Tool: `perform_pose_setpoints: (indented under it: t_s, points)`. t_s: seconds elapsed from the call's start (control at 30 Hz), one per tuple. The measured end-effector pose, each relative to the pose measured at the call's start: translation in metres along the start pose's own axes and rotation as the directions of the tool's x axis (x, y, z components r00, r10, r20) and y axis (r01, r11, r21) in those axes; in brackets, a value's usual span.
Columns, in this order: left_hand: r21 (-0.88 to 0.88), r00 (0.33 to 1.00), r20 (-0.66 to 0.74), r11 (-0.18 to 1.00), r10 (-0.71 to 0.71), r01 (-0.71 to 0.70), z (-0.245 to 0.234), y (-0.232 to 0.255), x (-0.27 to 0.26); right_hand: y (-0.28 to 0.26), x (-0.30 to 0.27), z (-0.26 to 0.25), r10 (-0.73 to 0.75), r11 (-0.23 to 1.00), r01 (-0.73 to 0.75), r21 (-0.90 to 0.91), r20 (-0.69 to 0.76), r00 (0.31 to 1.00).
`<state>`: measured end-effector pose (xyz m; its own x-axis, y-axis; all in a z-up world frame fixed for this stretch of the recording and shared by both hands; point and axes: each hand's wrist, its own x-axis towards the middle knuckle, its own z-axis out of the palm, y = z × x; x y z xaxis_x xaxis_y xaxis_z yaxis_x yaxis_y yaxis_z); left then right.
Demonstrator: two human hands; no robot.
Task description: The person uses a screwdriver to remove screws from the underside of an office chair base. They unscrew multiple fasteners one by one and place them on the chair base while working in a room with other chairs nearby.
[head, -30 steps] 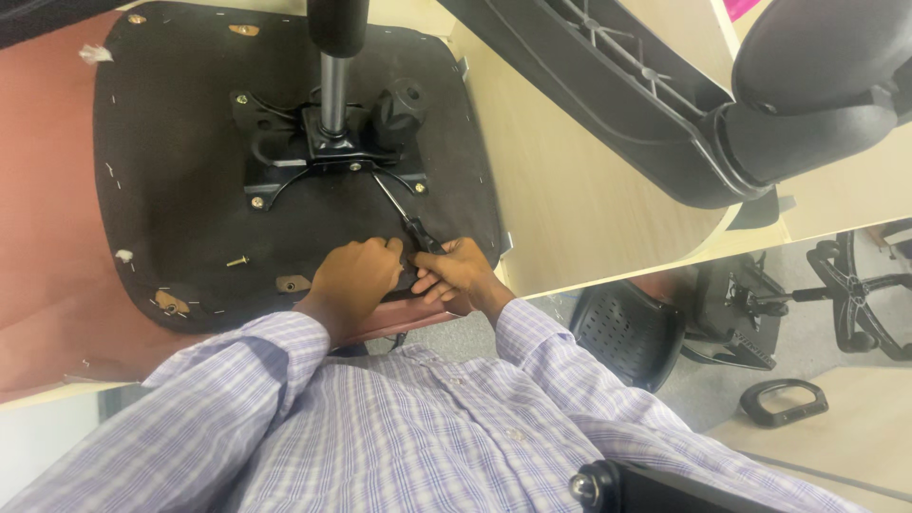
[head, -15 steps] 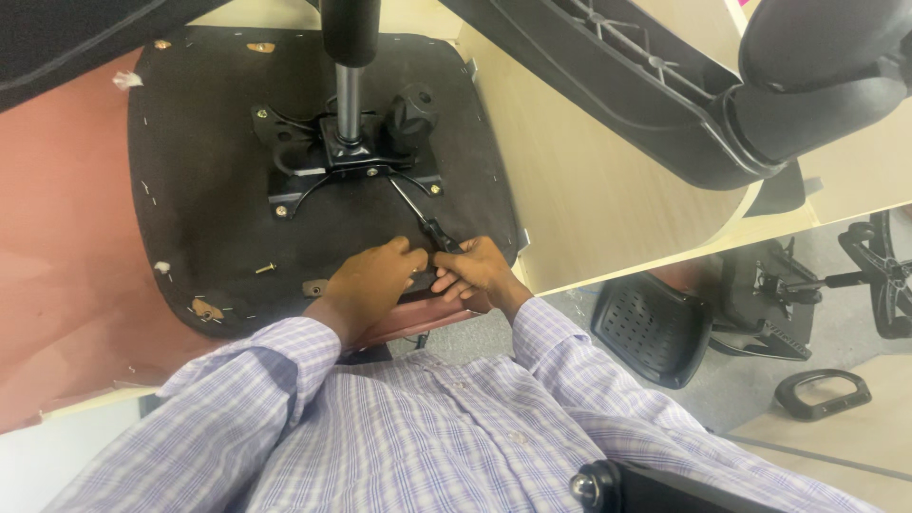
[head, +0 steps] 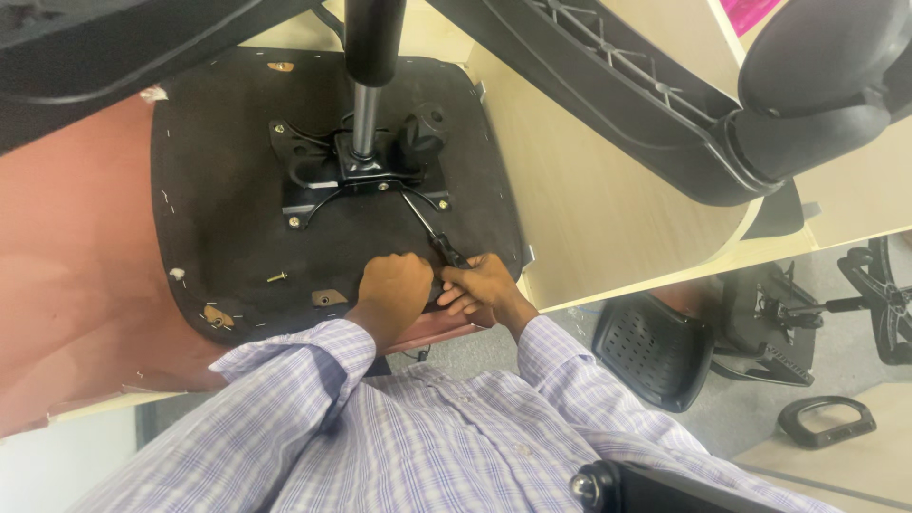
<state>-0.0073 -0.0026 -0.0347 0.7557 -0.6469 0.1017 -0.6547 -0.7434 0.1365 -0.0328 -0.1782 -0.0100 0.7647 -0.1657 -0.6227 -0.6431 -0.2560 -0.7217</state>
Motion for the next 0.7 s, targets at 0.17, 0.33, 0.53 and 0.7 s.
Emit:
perform_pose_setpoints:
  t_s: [0.17,0.33,0.53,0.7]
  points:
    - [-0.257,0.975,0.122,0.943,-0.184,0.210,-0.007,-0.003,0.005,-0.002,0.000,-0.001,0.026,0.999,-0.026,-0.023,0.000,1.000]
    - [-0.306,0.979,0.100,0.931,-0.178,0.201,-0.029,-0.008,-0.011,-0.002,0.004,-0.001,0.036,0.998,-0.037,-0.054,-0.010,0.999]
    - [-0.308,1.000,0.027,0.951,-0.008,0.016,-0.031,-0.014,-0.021,-0.005,0.006,-0.002,0.057,0.998,-0.056,-0.039,0.019,0.998]
    - [-0.236,0.995,0.098,0.971,-0.009,0.032,-0.027,-0.011,-0.020,-0.017,0.000,0.003,0.087,0.962,-0.084,-0.260,0.000,0.996]
